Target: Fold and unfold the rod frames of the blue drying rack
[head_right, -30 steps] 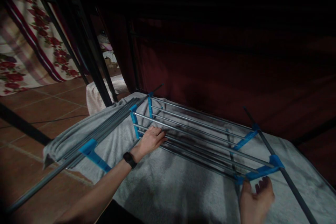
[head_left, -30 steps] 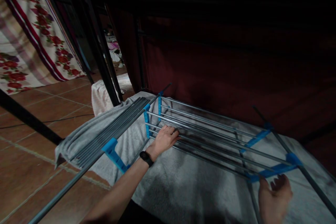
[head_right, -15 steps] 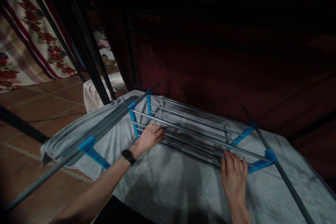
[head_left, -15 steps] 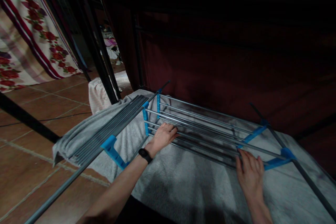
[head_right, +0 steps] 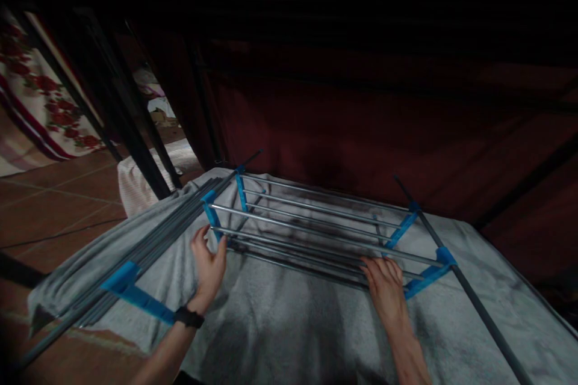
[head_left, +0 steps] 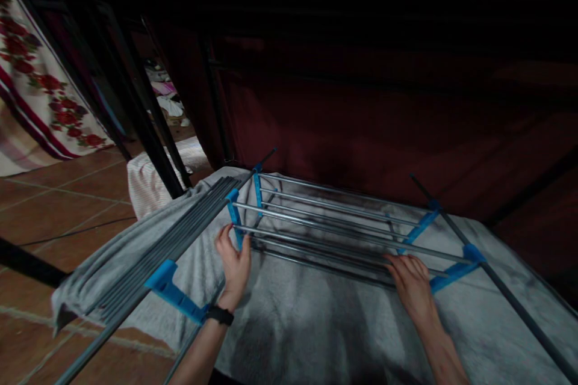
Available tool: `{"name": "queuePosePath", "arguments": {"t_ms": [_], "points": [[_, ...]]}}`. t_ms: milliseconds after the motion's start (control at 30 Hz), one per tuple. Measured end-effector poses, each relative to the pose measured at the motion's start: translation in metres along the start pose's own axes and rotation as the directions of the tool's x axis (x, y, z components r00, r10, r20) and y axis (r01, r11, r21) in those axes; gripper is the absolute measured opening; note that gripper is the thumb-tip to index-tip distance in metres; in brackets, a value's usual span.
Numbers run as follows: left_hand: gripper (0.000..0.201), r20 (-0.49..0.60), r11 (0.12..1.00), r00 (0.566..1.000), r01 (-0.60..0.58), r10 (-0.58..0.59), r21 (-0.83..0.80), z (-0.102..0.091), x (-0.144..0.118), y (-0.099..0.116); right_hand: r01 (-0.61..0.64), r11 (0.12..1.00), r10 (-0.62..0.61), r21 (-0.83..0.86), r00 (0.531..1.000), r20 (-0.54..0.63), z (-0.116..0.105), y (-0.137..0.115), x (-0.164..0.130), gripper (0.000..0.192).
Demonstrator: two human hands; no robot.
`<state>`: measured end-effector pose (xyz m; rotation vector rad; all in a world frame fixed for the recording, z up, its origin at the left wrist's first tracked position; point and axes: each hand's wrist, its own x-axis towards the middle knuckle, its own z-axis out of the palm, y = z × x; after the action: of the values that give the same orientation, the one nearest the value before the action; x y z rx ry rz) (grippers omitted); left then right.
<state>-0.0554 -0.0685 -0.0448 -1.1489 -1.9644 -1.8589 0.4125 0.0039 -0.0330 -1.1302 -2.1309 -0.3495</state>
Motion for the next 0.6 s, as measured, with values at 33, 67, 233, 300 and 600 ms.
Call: {"name": "queuePosePath", "arguments": {"t_ms": [33, 67, 233, 300, 600], "points": [[0.051, -0.076, 0.988, 0.987, 0.138, -0.144, -0.070, 0.000, 0.003, -0.006, 0.000, 1.000, 0.000, -0.003, 1.000, -0.002, 0.000, 0.000, -0.001, 0.033], [0.050, -0.134, 0.961, 0.957, 0.237, -0.256, -0.141, 0.001, 0.008, -0.010, 0.000, 1.000, 0.000, -0.007, 1.000, -0.002, 0.000, 0.000, -0.001, 0.034], [0.042, -0.008, 0.828, 0.911, 0.370, -0.412, -0.421, 0.012, 0.042, -0.002, -0.004, 1.000, 0.004, -0.015, 1.000, 0.001, 0.000, -0.001, -0.003, 0.034], [0.055, 0.139, 0.752, 0.887, 0.449, -0.440, -0.483, 0.016, 0.053, 0.006, -0.006, 1.000, 0.006, -0.016, 1.000, 0.006, 0.001, 0.000, -0.003, 0.034], [0.041, 0.198, 0.724, 0.833, 0.548, -0.517, -0.418, 0.030, 0.092, 0.024, -0.109, 0.994, 0.108, 0.003, 0.991, 0.073, -0.012, -0.020, 0.007, 0.030]]}}
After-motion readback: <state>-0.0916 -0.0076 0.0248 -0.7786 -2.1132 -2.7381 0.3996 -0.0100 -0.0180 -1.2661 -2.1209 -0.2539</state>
